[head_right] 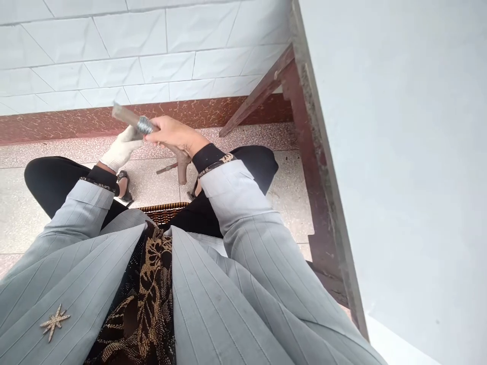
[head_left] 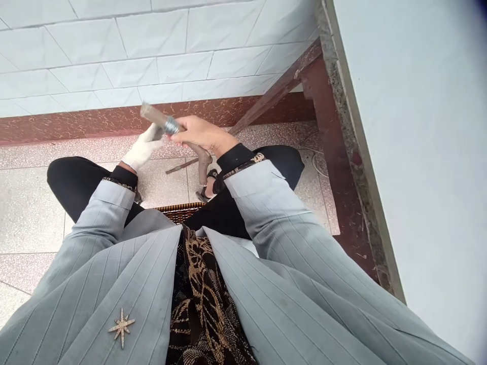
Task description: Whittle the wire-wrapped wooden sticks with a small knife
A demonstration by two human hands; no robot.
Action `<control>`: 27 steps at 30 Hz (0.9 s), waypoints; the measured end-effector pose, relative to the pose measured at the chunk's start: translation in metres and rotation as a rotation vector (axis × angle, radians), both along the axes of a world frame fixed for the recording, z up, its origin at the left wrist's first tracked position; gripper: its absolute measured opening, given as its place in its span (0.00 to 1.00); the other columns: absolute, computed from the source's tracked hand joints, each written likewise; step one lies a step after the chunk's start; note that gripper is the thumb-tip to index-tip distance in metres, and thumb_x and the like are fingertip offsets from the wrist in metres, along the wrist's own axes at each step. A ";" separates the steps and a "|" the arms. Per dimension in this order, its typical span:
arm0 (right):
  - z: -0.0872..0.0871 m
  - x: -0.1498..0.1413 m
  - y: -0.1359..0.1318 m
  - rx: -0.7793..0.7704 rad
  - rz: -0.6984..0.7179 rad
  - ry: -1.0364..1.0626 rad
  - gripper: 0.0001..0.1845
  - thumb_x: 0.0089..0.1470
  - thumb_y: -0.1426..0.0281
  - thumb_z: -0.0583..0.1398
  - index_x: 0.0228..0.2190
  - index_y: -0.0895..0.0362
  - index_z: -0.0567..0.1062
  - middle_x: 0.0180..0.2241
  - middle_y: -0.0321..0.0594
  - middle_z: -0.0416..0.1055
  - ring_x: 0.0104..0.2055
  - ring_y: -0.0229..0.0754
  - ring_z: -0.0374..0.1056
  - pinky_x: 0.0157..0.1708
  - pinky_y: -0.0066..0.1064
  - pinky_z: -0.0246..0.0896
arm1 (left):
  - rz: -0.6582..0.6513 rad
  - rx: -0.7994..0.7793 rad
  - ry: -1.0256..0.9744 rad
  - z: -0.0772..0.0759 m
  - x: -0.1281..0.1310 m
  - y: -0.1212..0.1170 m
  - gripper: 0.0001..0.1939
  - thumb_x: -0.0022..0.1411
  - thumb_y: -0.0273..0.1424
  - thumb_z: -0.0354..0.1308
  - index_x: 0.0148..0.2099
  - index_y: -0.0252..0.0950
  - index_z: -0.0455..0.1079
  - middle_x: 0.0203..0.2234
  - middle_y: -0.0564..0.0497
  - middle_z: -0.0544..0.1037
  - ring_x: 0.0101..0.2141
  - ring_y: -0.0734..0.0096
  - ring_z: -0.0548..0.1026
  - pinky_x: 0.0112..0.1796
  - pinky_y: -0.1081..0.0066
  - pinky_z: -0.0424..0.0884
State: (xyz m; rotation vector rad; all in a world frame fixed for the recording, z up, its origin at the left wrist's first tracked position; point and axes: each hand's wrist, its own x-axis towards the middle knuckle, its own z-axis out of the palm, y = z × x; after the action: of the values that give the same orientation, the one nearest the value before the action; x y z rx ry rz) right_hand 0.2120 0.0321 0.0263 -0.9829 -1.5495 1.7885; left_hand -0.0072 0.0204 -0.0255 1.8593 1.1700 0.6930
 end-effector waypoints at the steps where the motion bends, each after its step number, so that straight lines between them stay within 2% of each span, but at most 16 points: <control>1: 0.000 -0.006 -0.001 0.004 0.030 0.018 0.11 0.49 0.77 0.69 0.33 0.55 0.75 0.27 0.33 0.72 0.26 0.34 0.65 0.24 0.26 0.62 | 0.003 -0.036 -0.063 0.010 0.011 -0.001 0.30 0.66 0.39 0.61 0.66 0.36 0.63 0.50 0.42 0.78 0.57 0.56 0.74 0.54 0.60 0.71; 4: 0.008 -0.008 0.000 -0.011 0.019 0.088 0.10 0.50 0.74 0.70 0.32 0.55 0.75 0.24 0.31 0.71 0.25 0.34 0.64 0.24 0.25 0.61 | 0.056 -0.163 -0.174 0.033 0.024 -0.003 0.23 0.66 0.42 0.63 0.57 0.36 0.70 0.36 0.47 0.79 0.40 0.63 0.79 0.45 0.65 0.75; 7: 0.018 0.001 0.003 -0.052 -0.045 0.154 0.10 0.52 0.71 0.71 0.33 0.55 0.74 0.25 0.32 0.72 0.25 0.34 0.66 0.22 0.23 0.59 | 0.109 -0.194 -0.214 0.047 0.014 -0.001 0.16 0.70 0.43 0.57 0.48 0.36 0.73 0.25 0.51 0.74 0.27 0.72 0.73 0.36 0.69 0.73; 10: 0.025 0.007 0.004 -0.094 -0.021 0.190 0.12 0.52 0.67 0.72 0.32 0.56 0.74 0.26 0.33 0.73 0.23 0.32 0.64 0.20 0.22 0.57 | 0.093 -0.119 -0.130 0.055 0.003 0.004 0.12 0.69 0.40 0.57 0.41 0.36 0.74 0.25 0.51 0.74 0.28 0.73 0.71 0.32 0.71 0.69; 13: 0.029 0.008 0.006 -0.121 0.019 0.170 0.13 0.53 0.64 0.72 0.30 0.57 0.75 0.23 0.33 0.70 0.21 0.31 0.61 0.19 0.23 0.57 | 0.049 -0.044 -0.033 0.059 0.000 0.005 0.09 0.66 0.36 0.59 0.40 0.35 0.75 0.27 0.50 0.75 0.30 0.72 0.71 0.31 0.72 0.66; 16: 0.033 0.011 0.015 -0.089 -0.041 0.102 0.14 0.57 0.62 0.69 0.28 0.57 0.74 0.23 0.34 0.70 0.21 0.31 0.61 0.20 0.23 0.59 | -0.003 -0.124 -0.021 0.059 0.003 0.004 0.10 0.67 0.35 0.55 0.40 0.35 0.74 0.22 0.53 0.69 0.23 0.75 0.64 0.26 0.73 0.61; 19: 0.030 0.016 0.033 -0.011 -0.108 -0.069 0.16 0.59 0.62 0.68 0.26 0.55 0.72 0.23 0.35 0.70 0.22 0.34 0.63 0.22 0.25 0.62 | -0.053 -0.223 0.007 0.054 0.005 0.003 0.09 0.65 0.34 0.55 0.39 0.35 0.73 0.21 0.53 0.67 0.20 0.76 0.61 0.23 0.73 0.57; 22: 0.021 0.017 0.049 0.102 -0.124 -0.351 0.13 0.60 0.63 0.67 0.28 0.55 0.72 0.23 0.37 0.70 0.25 0.37 0.65 0.25 0.28 0.64 | -0.071 -0.201 0.075 0.049 0.005 0.003 0.09 0.63 0.33 0.54 0.38 0.34 0.73 0.23 0.52 0.70 0.22 0.76 0.62 0.24 0.73 0.58; 25: 0.013 0.012 0.051 0.312 -0.042 -0.664 0.08 0.62 0.65 0.63 0.37 0.57 0.76 0.31 0.42 0.76 0.33 0.43 0.71 0.33 0.32 0.66 | -0.111 -0.105 0.149 0.050 0.003 0.001 0.11 0.63 0.34 0.54 0.38 0.33 0.75 0.27 0.51 0.74 0.26 0.74 0.66 0.30 0.72 0.63; 27: 0.012 0.006 0.045 0.473 0.062 -0.879 0.12 0.63 0.66 0.60 0.43 0.60 0.77 0.39 0.48 0.78 0.40 0.48 0.73 0.39 0.36 0.65 | -0.149 -0.060 0.207 0.054 0.003 -0.002 0.12 0.63 0.34 0.53 0.38 0.33 0.75 0.29 0.51 0.75 0.29 0.73 0.68 0.33 0.70 0.65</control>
State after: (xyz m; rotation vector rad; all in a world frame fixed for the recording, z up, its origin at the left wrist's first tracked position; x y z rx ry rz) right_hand 0.2178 0.0772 0.0382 -1.5725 -2.3812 0.9305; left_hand -0.0041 0.0187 0.0282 1.9793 1.1537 0.3851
